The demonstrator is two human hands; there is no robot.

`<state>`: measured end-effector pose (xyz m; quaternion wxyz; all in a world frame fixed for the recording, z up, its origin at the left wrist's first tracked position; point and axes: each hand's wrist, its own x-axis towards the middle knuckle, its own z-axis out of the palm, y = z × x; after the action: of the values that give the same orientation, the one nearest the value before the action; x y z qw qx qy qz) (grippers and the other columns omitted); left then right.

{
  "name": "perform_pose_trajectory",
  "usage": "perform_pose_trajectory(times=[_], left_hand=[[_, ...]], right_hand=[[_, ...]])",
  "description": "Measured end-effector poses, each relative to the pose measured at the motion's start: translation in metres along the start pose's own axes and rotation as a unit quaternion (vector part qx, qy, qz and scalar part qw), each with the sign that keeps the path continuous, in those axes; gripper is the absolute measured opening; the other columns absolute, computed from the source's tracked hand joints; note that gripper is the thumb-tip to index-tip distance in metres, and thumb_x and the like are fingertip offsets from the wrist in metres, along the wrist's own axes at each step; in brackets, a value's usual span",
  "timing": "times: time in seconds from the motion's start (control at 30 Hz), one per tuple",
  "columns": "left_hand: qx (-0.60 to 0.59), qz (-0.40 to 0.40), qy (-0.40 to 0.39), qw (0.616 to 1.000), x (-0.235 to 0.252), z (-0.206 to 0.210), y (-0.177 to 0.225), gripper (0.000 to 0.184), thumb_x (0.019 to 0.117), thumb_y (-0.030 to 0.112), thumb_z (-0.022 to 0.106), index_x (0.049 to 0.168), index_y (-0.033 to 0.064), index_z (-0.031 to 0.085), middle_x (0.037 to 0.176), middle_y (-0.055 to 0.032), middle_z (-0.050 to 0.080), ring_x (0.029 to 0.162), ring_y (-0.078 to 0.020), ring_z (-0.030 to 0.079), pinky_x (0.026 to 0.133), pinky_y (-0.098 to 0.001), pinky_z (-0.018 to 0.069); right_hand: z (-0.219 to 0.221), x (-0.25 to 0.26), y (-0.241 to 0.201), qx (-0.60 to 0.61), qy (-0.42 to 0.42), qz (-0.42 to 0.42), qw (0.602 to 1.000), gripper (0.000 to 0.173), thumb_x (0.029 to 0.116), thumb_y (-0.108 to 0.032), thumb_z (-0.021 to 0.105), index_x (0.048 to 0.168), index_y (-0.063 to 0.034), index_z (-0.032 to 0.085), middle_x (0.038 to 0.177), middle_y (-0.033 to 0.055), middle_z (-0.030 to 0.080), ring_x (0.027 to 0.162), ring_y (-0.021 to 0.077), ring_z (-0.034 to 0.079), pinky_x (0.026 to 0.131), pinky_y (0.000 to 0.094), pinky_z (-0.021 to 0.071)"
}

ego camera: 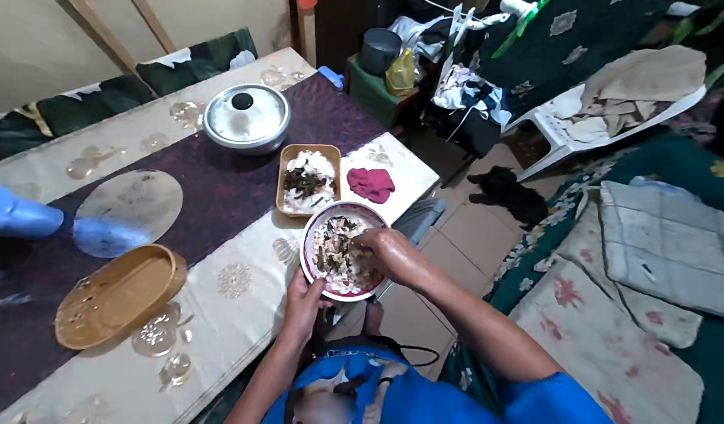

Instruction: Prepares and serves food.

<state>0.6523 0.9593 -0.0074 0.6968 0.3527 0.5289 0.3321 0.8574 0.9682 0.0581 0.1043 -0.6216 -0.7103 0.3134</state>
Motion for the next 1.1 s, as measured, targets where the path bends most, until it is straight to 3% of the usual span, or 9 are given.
perform_pose_trajectory(times=[0.17, 0.3, 0.5, 0.7, 0.8, 0.9, 1.0, 1.1], left_hand=[[0.006, 0.012, -0.014, 1.000, 0.001, 0.059, -0.017, 0.040, 0.0953, -0.004, 0.048, 0.135, -0.0034, 0.045, 0.100, -0.0130, 0.071, 0.069, -0.0163, 0.072, 0.052, -0.0288, 0.0594], [-0.007, -0.001, -0.009, 1.000, 0.000, 0.116, -0.029, 0.037, 0.0964, -0.004, 0.047, 0.133, -0.0024, 0.045, 0.097, -0.0119, 0.071, 0.068, -0.0159, 0.072, 0.053, -0.0283, 0.0596], [-0.027, 0.004, 0.015, 1.000, -0.005, 0.159, -0.041, 0.039, 0.0959, -0.004, 0.046, 0.135, -0.0024, 0.045, 0.097, -0.0126, 0.072, 0.068, -0.0169, 0.072, 0.051, -0.0290, 0.0597], [-0.071, 0.008, 0.090, 0.993, -0.007, 0.155, -0.024, 0.036, 0.0996, -0.004, 0.044, 0.135, -0.0012, 0.043, 0.098, -0.0130, 0.071, 0.069, -0.0173, 0.073, 0.054, -0.0296, 0.0608], [-0.090, 0.027, 0.117, 0.989, -0.003, 0.140, -0.012, 0.037, 0.0988, -0.004, 0.044, 0.136, -0.0010, 0.042, 0.098, -0.0131, 0.071, 0.070, -0.0174, 0.073, 0.055, -0.0298, 0.0613], [-0.104, 0.036, 0.145, 0.983, 0.002, 0.123, -0.003, 0.037, 0.0991, -0.004, 0.044, 0.136, -0.0013, 0.042, 0.096, -0.0126, 0.071, 0.068, -0.0166, 0.072, 0.054, -0.0294, 0.0610], [-0.113, 0.027, 0.177, 0.977, 0.004, 0.106, 0.000, 0.036, 0.1000, -0.004, 0.043, 0.136, -0.0011, 0.042, 0.090, -0.0113, 0.070, 0.063, -0.0154, 0.071, 0.052, -0.0282, 0.0603], [-0.110, 0.006, 0.206, 0.972, -0.001, 0.089, -0.003, 0.036, 0.1006, -0.004, 0.042, 0.136, -0.0014, 0.041, 0.089, -0.0117, 0.070, 0.062, -0.0159, 0.071, 0.052, -0.0294, 0.0607]], right_hand=[[-0.031, -0.029, 0.052, -0.151, -0.004, 0.005, 0.989, 0.025, 0.0970, 0.005, 0.051, 0.112, 0.0077, 0.070, 0.117, 0.0286, 0.068, 0.113, 0.0453, 0.065, 0.098, 0.0596, 0.0469], [-0.039, -0.047, 0.110, -0.198, 0.028, -0.098, 0.975, 0.029, 0.0964, 0.004, 0.053, 0.118, -0.0012, 0.073, 0.116, 0.0259, 0.069, 0.105, 0.0437, 0.068, 0.090, 0.0596, 0.0504], [-0.068, -0.045, 0.146, -0.162, -0.122, -0.145, 0.968, 0.026, 0.1009, 0.000, 0.050, 0.118, 0.0040, 0.069, 0.126, 0.0294, 0.062, 0.109, 0.0484, 0.064, 0.094, 0.0631, 0.0478], [-0.091, -0.007, 0.120, -0.168, -0.129, -0.172, 0.962, 0.027, 0.1024, 0.001, 0.046, 0.118, 0.0087, 0.067, 0.123, 0.0318, 0.063, 0.111, 0.0495, 0.064, 0.095, 0.0613, 0.0491], [-0.101, 0.025, 0.099, -0.091, -0.114, -0.181, 0.973, 0.025, 0.0973, -0.001, 0.057, 0.119, 0.0072, 0.067, 0.122, 0.0296, 0.064, 0.112, 0.0457, 0.064, 0.096, 0.0594, 0.0500], [-0.103, 0.068, 0.084, 0.018, -0.089, -0.214, 0.973, 0.023, 0.0974, -0.005, 0.061, 0.114, 0.0085, 0.069, 0.110, 0.0261, 0.068, 0.105, 0.0369, 0.066, 0.097, 0.0503, 0.0504], [-0.096, 0.116, 0.064, 0.109, -0.083, -0.167, 0.976, 0.024, 0.1023, -0.011, 0.058, 0.116, 0.0062, 0.068, 0.108, 0.0212, 0.068, 0.099, 0.0277, 0.066, 0.094, 0.0437, 0.0510], [-0.077, 0.168, 0.052, 0.113, -0.074, -0.116, 0.984, 0.028, 0.1059, -0.009, 0.051, 0.123, 0.0050, 0.068, 0.117, 0.0237, 0.069, 0.110, 0.0329, 0.066, 0.102, 0.0489, 0.0489]])
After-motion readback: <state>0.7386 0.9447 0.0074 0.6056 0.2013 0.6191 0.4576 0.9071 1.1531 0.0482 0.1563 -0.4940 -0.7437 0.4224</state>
